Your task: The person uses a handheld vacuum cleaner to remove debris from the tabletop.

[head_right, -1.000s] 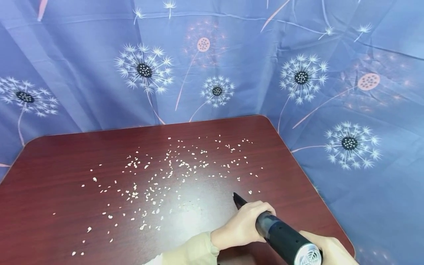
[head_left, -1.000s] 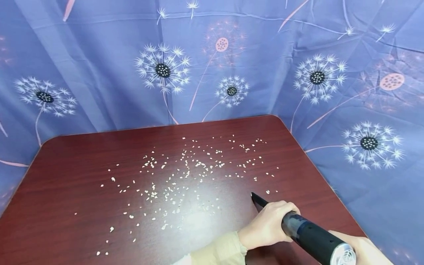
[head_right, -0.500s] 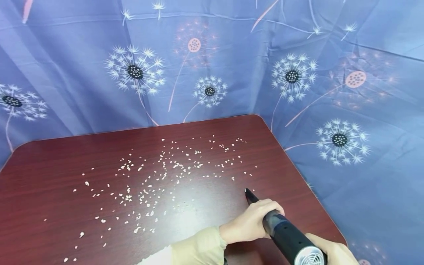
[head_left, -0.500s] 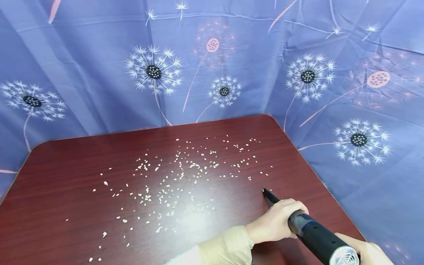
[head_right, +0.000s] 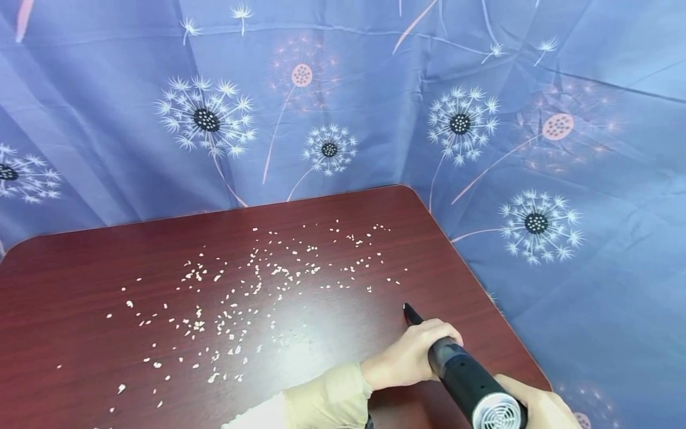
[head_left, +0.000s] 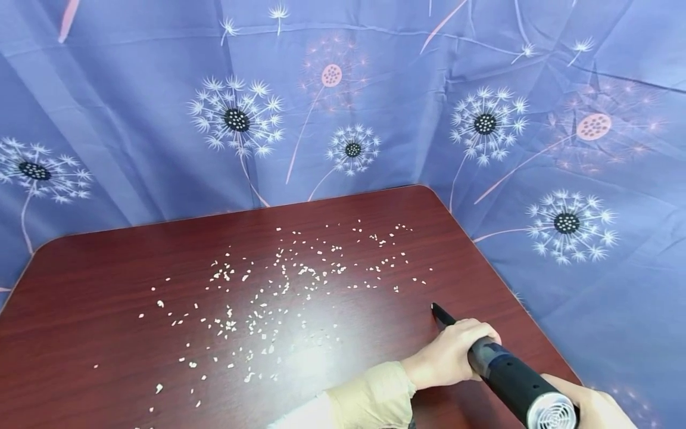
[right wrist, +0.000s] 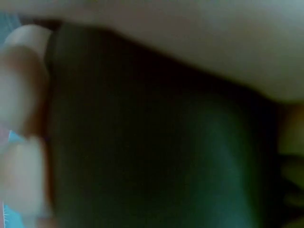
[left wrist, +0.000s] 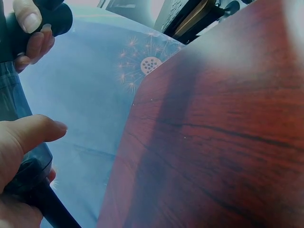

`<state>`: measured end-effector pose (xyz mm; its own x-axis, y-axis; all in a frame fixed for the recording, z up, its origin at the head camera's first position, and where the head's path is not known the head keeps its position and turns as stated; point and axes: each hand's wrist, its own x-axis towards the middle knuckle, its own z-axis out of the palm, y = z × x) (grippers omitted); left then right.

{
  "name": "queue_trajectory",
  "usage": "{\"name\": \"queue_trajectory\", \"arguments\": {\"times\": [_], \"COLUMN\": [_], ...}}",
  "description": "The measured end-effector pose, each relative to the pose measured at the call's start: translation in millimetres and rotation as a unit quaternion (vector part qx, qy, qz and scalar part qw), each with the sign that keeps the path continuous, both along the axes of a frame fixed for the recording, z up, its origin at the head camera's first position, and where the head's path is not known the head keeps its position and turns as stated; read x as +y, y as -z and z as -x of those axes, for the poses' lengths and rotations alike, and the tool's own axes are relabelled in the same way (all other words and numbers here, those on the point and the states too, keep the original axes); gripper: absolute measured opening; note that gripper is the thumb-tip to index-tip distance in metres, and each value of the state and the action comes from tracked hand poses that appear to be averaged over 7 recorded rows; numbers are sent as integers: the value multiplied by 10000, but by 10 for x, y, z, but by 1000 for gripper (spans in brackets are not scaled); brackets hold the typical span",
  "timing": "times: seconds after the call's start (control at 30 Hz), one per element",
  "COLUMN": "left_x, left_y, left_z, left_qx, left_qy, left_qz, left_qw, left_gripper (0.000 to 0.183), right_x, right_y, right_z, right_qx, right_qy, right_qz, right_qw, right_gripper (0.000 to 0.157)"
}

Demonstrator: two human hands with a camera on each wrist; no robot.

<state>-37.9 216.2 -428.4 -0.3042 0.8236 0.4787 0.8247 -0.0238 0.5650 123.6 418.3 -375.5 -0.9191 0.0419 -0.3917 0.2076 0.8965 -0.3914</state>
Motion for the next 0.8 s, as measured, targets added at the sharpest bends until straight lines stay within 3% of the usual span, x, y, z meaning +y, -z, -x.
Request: {"name": "queue_trajectory", "arguments": {"times": [0.23,0.47,0.8], "left_x": [-59,-178,-276], "left_y": [-13,-6,9], "left_z": [93,232,291], "left_qx": [-111,-154,88], "left_qy": [-229,-713,-1195], "left_qz": [216,251,258], "left_qw": [9994,9970,9925], "left_gripper": [56,53,53], "right_x": [-63,-299,-376], "right_y": [-3,-61,-31], "right_z": [95,336,490], "right_qx": [697,879,1368], "right_qy": [-172,-24,-270], "right_qz": [5,349,583], "right_qw": [9974,9955,9885], "right_gripper": [59,40,28]}}
